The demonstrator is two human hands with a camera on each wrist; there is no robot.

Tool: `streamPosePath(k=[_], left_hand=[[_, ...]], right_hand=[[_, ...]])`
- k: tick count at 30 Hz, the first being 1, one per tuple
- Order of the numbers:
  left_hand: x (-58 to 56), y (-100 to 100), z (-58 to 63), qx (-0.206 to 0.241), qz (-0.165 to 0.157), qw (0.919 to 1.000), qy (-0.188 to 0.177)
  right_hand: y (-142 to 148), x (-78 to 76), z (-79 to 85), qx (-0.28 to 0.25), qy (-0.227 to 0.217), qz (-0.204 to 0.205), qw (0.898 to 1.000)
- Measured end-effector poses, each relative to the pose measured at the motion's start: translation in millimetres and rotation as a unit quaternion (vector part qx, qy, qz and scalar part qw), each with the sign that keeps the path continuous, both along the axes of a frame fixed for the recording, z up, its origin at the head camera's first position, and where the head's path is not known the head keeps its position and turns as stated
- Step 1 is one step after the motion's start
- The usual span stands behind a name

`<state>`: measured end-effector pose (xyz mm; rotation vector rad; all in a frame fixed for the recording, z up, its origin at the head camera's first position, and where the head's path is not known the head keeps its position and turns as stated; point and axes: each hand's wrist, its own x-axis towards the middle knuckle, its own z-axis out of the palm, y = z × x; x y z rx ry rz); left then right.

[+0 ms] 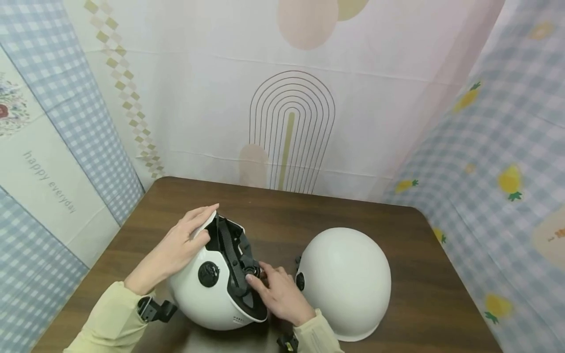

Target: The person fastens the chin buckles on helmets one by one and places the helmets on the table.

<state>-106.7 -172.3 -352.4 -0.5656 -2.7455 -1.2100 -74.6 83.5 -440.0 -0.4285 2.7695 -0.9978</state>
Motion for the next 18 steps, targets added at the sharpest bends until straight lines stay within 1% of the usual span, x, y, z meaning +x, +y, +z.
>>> streamPosePath(k=[3, 7, 13, 16, 18], left_hand=[[-0.6, 0.4, 1.2, -0.002, 0.005, 0.9999, -0.012], [0.0, 2.4, 2.5, -0.003, 0.005, 0.9996, -0.028], [-1.0, 1.5, 3.9, -0.005, 0.015, 0.9987, -0.047], [-4.1, 2.5, 4.7, -0.010, 0.022, 0.9984, -0.051], [-6.9, 3.8, 4.9, -0.014, 0.020, 0.9986, -0.046]], right_hand=[[3.4, -4.9, 1.4, 0.024, 0.012, 0.015, 1.000], [3.2, -6.7, 3.4, 0.055, 0.032, 0.018, 0.998], [2.4, -6.5, 4.6, 0.061, 0.029, 0.020, 0.998], [3.3, -8.1, 5.1, 0.062, 0.033, 0.018, 0.997], [3.8, -9.1, 5.0, 0.061, 0.033, 0.019, 0.997]])
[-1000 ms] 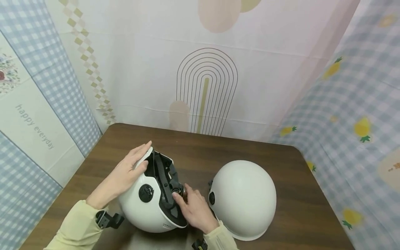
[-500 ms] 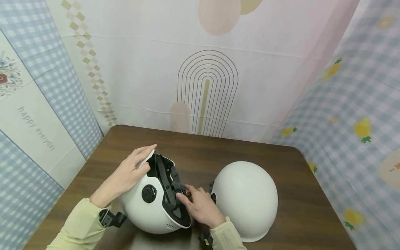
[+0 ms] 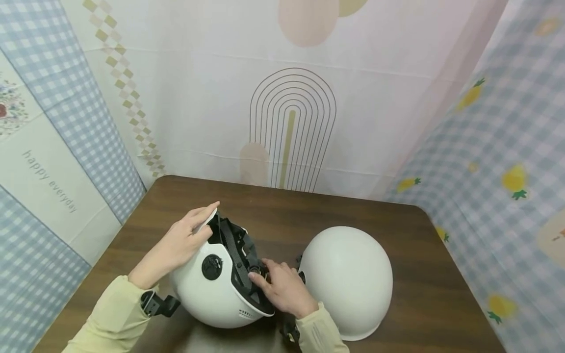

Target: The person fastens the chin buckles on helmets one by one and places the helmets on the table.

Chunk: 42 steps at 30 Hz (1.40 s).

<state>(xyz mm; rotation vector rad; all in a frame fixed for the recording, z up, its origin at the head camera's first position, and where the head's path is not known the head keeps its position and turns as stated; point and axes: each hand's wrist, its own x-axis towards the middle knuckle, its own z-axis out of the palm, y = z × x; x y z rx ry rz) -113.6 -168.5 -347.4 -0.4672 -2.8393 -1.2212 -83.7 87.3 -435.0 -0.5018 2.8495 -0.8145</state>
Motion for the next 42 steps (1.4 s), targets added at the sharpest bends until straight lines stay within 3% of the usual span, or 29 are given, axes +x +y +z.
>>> streamPosePath(k=[6, 10, 14, 17, 19, 24, 27, 34, 42], left_hand=[[-6.4, 1.6, 3.0, -0.007, -0.032, 0.9995, -0.001], [-5.5, 0.9, 7.4, -0.016, -0.024, 0.9996, -0.007], [-5.2, 2.3, 9.6, -0.019, -0.008, 0.9997, -0.010], [-5.6, 3.4, 9.9, -0.020, -0.003, 0.9997, -0.012], [-5.8, 3.3, 10.3, -0.020, -0.002, 0.9997, -0.013], [-6.9, 1.8, 13.6, -0.020, -0.004, 0.9996, -0.018], [-8.3, 1.0, 14.6, -0.016, -0.009, 0.9996, -0.023], [-8.8, -0.9, 13.1, -0.007, -0.011, 0.9995, -0.027], [-4.3, -8.0, 4.0, 0.016, -0.018, 0.9982, -0.054]], right_hand=[[0.7, -0.5, -0.2, -0.008, -0.014, 0.004, 1.000], [0.5, 0.3, 2.3, -0.004, -0.004, -0.001, 1.000], [-4.6, 3.7, 17.0, -0.008, 0.078, -0.048, 0.996], [-11.5, 10.5, 39.3, -0.049, 0.160, -0.079, 0.983], [-16.9, 17.4, 56.0, -0.089, 0.207, -0.065, 0.972], [-36.2, 35.0, 81.9, -0.137, 0.273, 0.029, 0.952], [-48.5, 40.7, 82.0, -0.129, 0.267, 0.050, 0.954], [-61.8, 42.7, 69.5, -0.117, 0.227, 0.044, 0.966], [-67.1, 44.4, 63.8, -0.144, 0.224, 0.044, 0.963]])
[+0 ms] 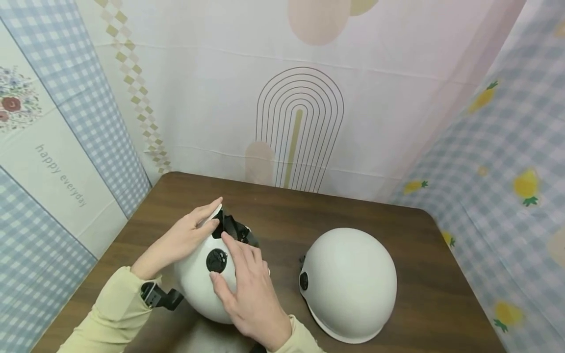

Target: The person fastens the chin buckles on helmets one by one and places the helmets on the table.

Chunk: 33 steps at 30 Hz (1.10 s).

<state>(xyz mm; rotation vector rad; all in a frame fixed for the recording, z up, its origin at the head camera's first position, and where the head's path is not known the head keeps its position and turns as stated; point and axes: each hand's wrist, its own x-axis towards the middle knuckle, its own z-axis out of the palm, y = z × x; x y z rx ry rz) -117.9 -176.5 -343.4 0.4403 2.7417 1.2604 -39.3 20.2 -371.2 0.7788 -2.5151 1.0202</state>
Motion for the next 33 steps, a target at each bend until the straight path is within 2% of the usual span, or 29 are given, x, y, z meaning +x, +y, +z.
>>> streamPosePath(k=[8, 16, 21, 25, 28, 33], left_hand=[[4.6, -19.0, -19.3, 0.031, 0.002, 0.9992, -0.023], [4.7, -33.3, -43.7, 0.100, 0.004, 0.9935, -0.054], [3.4, -36.8, -56.6, 0.129, 0.011, 0.9895, -0.064], [7.2, -41.3, -70.5, 0.140, 0.016, 0.9874, -0.072], [11.2, -44.7, -83.9, 0.176, 0.018, 0.9792, -0.099], [15.7, -45.4, -101.0, 0.251, -0.001, 0.9542, -0.162]], right_hand=[[-0.8, -3.2, -1.9, -0.025, 0.003, -0.004, 1.000], [2.4, -9.6, -1.6, -0.060, -0.012, -0.002, 0.998], [3.6, -12.6, -0.4, -0.060, -0.005, -0.003, 0.998], [3.2, -11.8, -0.7, -0.059, -0.011, -0.006, 0.998], [1.9, -11.7, -1.1, -0.060, -0.016, -0.006, 0.998], [0.4, -12.3, -1.4, -0.066, -0.024, -0.010, 0.997]])
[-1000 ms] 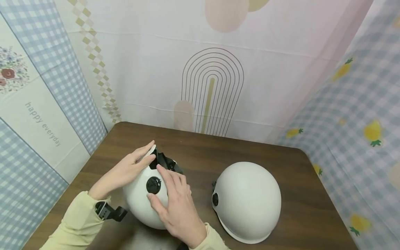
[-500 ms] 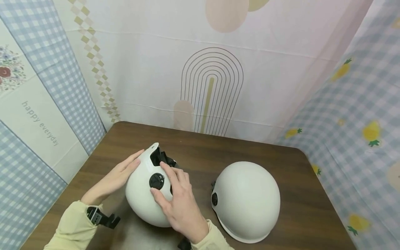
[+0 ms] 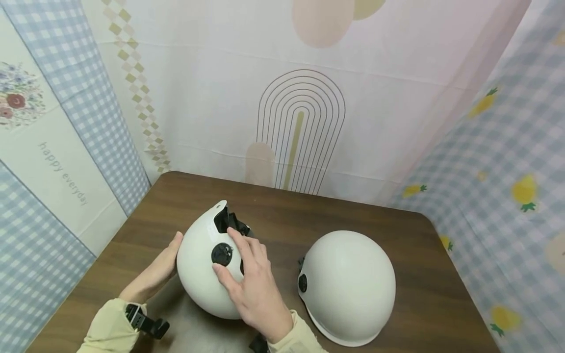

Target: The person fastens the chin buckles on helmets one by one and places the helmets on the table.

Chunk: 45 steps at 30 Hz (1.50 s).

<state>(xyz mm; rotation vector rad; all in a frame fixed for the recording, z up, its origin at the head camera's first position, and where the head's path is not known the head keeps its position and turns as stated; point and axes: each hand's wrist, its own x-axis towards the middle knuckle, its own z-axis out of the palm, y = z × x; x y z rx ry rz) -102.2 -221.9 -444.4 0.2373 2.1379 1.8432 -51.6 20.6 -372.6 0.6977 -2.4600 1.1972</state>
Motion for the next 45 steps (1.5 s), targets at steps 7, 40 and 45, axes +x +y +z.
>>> streamPosePath(k=[7, 40, 45], left_hand=[[5.1, 3.5, -4.6, 0.025, 0.018, 0.9994, -0.012], [12.5, 2.4, 23.4, -0.097, 0.081, 0.9904, 0.054], [12.9, 5.0, 31.1, -0.086, 0.076, 0.9907, 0.072]], right_hand=[[0.0, 1.4, -0.3, -0.002, -0.014, 0.000, 1.000], [5.7, -6.1, 4.3, -0.103, -0.076, -0.014, 0.992], [6.6, -7.0, 1.3, -0.121, -0.078, -0.029, 0.989]])
